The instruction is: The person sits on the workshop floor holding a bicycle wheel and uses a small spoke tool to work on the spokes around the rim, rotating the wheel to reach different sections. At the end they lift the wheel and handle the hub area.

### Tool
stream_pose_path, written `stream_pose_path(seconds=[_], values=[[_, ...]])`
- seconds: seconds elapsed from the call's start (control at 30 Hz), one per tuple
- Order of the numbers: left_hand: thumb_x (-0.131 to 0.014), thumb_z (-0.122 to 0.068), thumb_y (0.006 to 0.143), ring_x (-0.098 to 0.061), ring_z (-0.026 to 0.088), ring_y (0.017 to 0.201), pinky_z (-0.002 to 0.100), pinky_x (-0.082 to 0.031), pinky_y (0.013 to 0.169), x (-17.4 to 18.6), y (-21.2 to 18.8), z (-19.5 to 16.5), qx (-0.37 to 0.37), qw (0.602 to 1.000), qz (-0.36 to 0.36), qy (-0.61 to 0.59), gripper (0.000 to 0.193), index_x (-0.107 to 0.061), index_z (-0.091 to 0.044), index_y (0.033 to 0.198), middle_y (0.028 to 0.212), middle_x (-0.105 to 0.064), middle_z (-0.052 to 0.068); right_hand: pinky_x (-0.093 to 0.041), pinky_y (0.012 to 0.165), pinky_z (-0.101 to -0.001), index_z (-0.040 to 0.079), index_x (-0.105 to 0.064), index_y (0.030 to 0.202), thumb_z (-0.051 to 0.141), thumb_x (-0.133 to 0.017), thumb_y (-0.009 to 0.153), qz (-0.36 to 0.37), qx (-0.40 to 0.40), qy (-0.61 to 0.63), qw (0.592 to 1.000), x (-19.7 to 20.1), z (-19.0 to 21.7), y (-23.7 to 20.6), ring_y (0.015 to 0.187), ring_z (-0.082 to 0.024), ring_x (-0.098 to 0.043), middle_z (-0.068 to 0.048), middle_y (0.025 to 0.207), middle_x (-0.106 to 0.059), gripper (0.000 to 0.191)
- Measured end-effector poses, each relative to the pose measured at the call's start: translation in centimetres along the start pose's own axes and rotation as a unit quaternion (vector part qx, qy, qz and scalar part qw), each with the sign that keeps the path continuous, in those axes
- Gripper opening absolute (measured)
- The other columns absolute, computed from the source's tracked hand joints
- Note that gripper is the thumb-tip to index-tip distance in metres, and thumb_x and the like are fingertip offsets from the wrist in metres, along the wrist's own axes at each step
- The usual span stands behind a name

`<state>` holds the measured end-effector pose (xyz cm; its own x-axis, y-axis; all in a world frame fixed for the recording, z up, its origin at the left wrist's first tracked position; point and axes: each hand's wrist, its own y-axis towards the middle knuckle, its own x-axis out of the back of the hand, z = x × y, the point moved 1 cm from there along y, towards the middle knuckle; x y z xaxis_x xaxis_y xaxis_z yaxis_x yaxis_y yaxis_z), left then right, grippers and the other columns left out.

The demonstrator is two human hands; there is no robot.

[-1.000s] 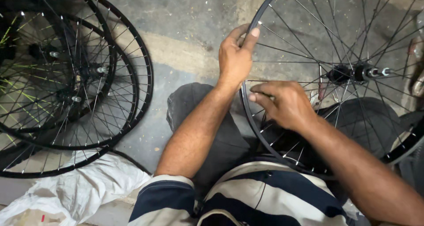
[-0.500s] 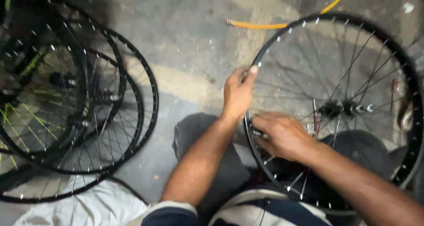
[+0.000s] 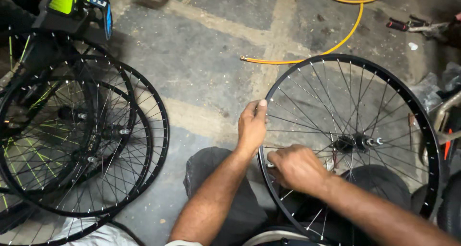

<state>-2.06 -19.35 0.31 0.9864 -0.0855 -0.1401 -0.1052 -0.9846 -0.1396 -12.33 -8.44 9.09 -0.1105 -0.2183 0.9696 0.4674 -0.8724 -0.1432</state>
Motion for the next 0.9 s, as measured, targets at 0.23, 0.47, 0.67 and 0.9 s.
stream_pose_path(seconds=[0.23,0.47,0.67,0.9], values=[[-0.059,-0.033,0.102,-0.058,0.01,0.067,0.029,-0.049,0.062,-0.2,0.1,0.7,0.008,1.0,-0.011,0.003,0.034,-0.068,-0.002,0.114,0.079,-0.064,0.0,-0.055,0.075,-0.0471,0.007,-0.067,0.097,0.023,-0.07,0.082,0.085,-0.017,-0.097,0.991,-2.7,-0.3,0.9,0.082,-0.032,-0.072,-0.014,0.086,-0.073,0.022],[-0.047,-0.037,0.108,-0.054,0.009,0.065,0.029,-0.045,0.059,0.1,0.0,0.6,0.015,1.0,-0.003,-0.017,0.04,-0.07,-0.004,0.107,0.073,-0.061,-0.001,-0.056,0.068,-0.0423,0.007,-0.072,0.105,0.023,-0.075,0.087,0.292,-0.119,0.457,0.832,-0.7,-4.0,2.2,0.069,-0.032,-0.071,-0.011,0.083,-0.074,0.024],[-0.047,-0.036,0.108,-0.048,0.008,0.062,0.029,-0.04,0.055,0.1,0.4,0.6,0.043,0.998,0.001,-0.037,0.037,-0.071,-0.007,0.109,0.07,-0.059,-0.002,-0.051,0.07,-0.0446,0.007,-0.064,0.094,0.02,-0.078,0.079,0.053,0.004,0.045,0.998,-1.5,-0.8,1.1,0.077,-0.032,-0.069,-0.014,0.08,-0.07,0.023],[-0.049,-0.036,0.107,-0.05,0.008,0.062,0.028,-0.041,0.056,-0.3,0.2,0.1,0.027,0.999,-0.002,-0.037,0.036,-0.071,-0.008,0.107,0.069,-0.059,-0.002,-0.055,0.074,-0.047,0.005,-0.066,0.096,0.01,-0.077,0.069,-0.037,0.004,0.14,0.989,-0.3,-0.4,-0.2,0.089,-0.035,-0.068,-0.014,0.093,-0.071,0.03]])
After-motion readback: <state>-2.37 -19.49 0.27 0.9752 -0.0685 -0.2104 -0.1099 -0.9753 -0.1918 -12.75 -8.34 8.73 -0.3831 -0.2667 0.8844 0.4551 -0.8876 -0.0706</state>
